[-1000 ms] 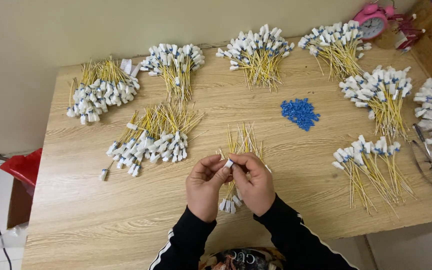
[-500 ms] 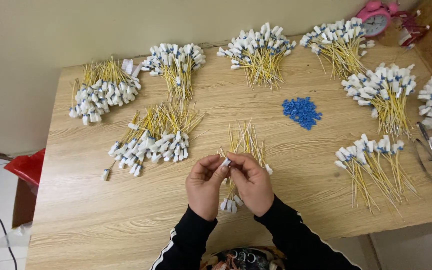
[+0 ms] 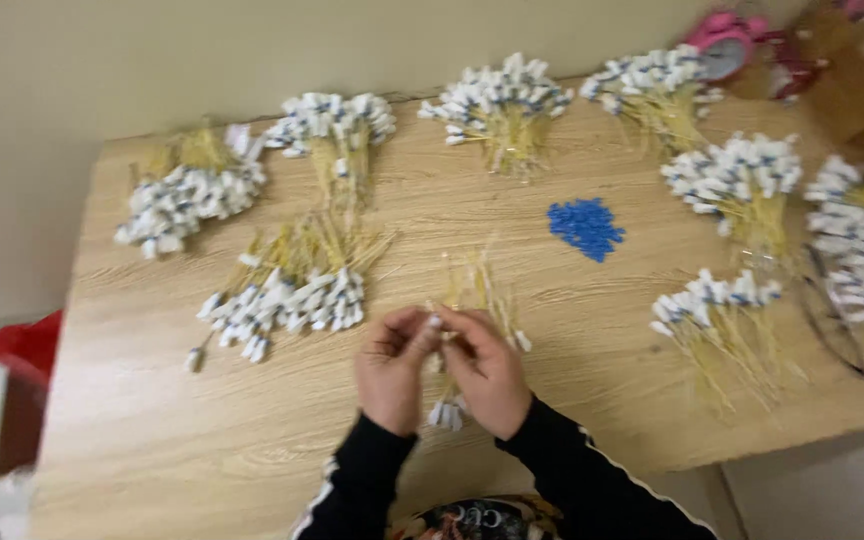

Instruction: Assembling small blue beads onto wire components on a wooden table

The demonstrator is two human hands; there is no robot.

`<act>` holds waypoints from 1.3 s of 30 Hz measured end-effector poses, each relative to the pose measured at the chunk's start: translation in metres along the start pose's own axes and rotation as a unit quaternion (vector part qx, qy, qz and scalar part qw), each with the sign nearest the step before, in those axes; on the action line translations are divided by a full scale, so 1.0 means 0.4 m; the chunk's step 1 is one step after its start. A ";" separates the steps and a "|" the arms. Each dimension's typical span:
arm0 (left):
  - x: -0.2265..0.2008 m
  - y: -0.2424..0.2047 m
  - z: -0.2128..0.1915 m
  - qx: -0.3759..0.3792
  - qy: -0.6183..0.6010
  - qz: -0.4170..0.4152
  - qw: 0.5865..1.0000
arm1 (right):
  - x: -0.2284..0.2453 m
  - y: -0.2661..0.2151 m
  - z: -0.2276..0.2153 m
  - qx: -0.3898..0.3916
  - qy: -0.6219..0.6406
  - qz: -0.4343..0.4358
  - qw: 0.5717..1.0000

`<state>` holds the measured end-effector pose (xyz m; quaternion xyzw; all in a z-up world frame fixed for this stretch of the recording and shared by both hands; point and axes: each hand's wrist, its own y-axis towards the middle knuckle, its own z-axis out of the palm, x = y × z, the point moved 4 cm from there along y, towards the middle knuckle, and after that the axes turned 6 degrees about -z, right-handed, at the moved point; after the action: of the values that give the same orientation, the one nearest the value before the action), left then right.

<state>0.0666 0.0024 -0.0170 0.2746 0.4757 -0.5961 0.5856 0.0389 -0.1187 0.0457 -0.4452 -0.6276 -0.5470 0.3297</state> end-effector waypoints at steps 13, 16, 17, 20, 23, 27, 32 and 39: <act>-0.140 0.069 -0.117 -0.079 0.328 0.185 0.923 | -0.530 0.056 -0.472 -0.100 -0.555 0.190 0.804; -0.047 0.047 -0.109 -0.054 0.444 0.216 0.868 | -0.564 0.050 -0.480 -0.058 -0.524 0.295 0.797; -0.029 0.023 -0.086 -0.043 0.511 0.206 0.833 | -0.568 0.047 -0.471 -0.056 -0.532 0.265 0.802; 0.052 0.012 -0.081 0.010 0.622 0.204 0.756 | -0.589 0.026 -0.463 -0.087 -0.522 0.181 0.829; 0.078 0.004 -0.074 0.061 0.679 0.218 0.698 | -0.572 0.005 -0.458 -0.132 -0.506 0.113 0.845; 0.090 0.001 -0.067 0.095 0.699 0.230 0.670 | -0.519 0.027 -0.445 -0.142 -0.473 0.083 0.866; 0.067 -0.010 -0.058 0.090 0.689 0.217 0.685 | -0.504 0.070 -0.448 -0.060 -0.504 0.184 0.842; 0.059 -0.022 -0.096 0.088 0.603 0.216 0.763 | -0.503 0.084 -0.436 -0.019 -0.516 0.181 0.837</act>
<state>0.0455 0.0250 -0.0507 0.7233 0.6042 -0.2045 0.2646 0.1348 -0.3293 -0.0901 -0.7746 -0.6045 -0.1811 0.0426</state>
